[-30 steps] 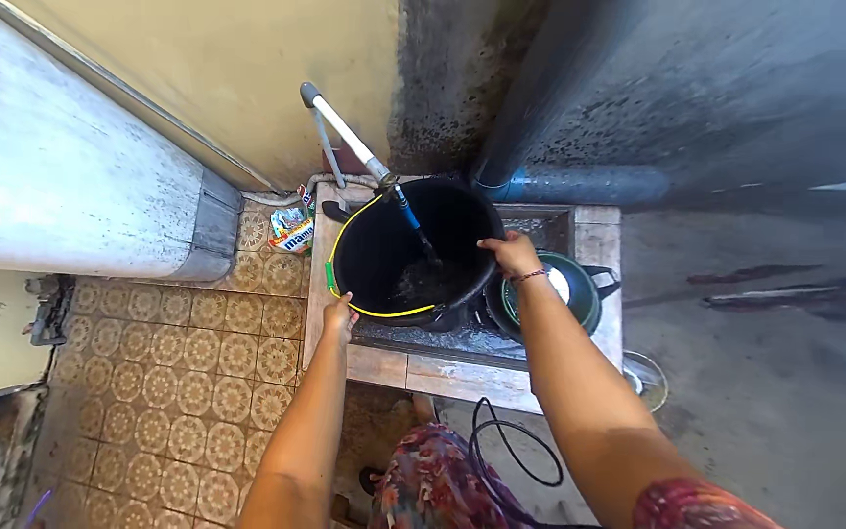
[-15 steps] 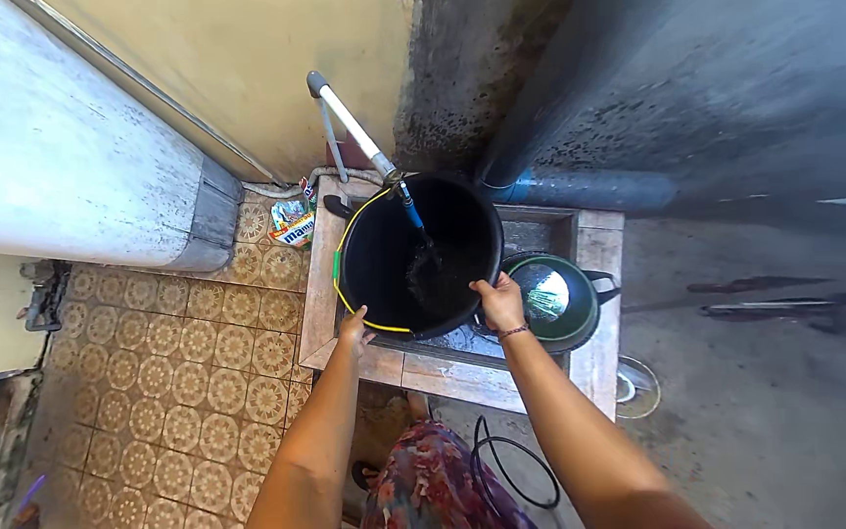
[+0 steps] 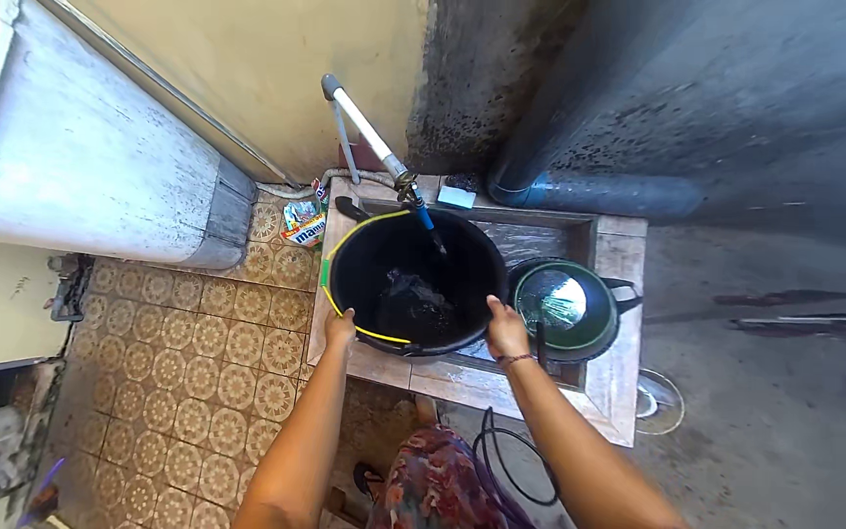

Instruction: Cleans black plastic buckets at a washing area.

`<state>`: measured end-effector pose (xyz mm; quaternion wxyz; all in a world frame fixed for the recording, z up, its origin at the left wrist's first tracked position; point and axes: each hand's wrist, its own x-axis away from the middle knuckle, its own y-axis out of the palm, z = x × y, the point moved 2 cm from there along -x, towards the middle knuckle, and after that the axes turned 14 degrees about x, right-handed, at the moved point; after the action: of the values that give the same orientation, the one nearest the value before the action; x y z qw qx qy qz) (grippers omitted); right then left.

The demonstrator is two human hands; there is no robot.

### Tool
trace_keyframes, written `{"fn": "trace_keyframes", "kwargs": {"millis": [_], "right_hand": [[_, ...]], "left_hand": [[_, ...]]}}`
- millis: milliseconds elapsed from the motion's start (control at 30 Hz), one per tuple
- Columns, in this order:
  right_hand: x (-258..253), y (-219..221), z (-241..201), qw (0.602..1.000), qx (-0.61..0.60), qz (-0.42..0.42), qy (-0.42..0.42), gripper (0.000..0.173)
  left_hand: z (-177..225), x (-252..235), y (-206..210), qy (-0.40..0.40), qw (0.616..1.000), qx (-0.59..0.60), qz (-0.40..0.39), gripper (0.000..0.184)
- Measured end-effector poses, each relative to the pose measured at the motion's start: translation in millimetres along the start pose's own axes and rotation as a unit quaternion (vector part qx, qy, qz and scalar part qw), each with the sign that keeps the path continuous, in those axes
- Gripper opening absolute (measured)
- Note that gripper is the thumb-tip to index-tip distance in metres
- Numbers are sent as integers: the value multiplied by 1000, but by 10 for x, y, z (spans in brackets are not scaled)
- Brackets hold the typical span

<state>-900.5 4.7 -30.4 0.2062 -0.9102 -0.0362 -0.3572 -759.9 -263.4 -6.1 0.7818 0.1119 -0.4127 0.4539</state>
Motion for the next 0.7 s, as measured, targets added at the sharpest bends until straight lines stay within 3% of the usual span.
{"fn": "trace_keyframes", "kwargs": {"millis": [100, 167, 233, 333, 400, 500, 567, 633, 700], "right_hand": [[115, -373, -171, 996, -52, 66, 24, 37], [119, -414, -428, 990, -95, 100, 33, 38], [84, -191, -504, 989, -119, 80, 45, 39], [73, 213, -173, 993, -98, -22, 67, 45], [154, 229, -15, 992, -85, -32, 85, 43], [257, -138, -62, 993, -98, 10, 71, 36], [168, -290, -305, 988, -141, 45, 46, 33], [37, -205, -534, 984, -166, 60, 35, 31], [-135, 1, -554, 989, -141, 28, 41, 37]], "left_hand": [[270, 128, 383, -24, 998, 43, -51, 41], [480, 73, 589, -5, 999, 33, -40, 39], [514, -46, 484, 14, 999, 36, -3, 37], [206, -185, -43, 13, 998, 48, 32, 38], [65, -136, -197, -17, 997, 71, 29, 39], [64, 49, 45, -47, 991, 122, -7, 39], [304, 61, 351, -27, 986, 163, -34, 38], [511, -14, 471, -1, 983, 181, -34, 35], [482, -93, 333, 10, 988, 153, -15, 36]]}}
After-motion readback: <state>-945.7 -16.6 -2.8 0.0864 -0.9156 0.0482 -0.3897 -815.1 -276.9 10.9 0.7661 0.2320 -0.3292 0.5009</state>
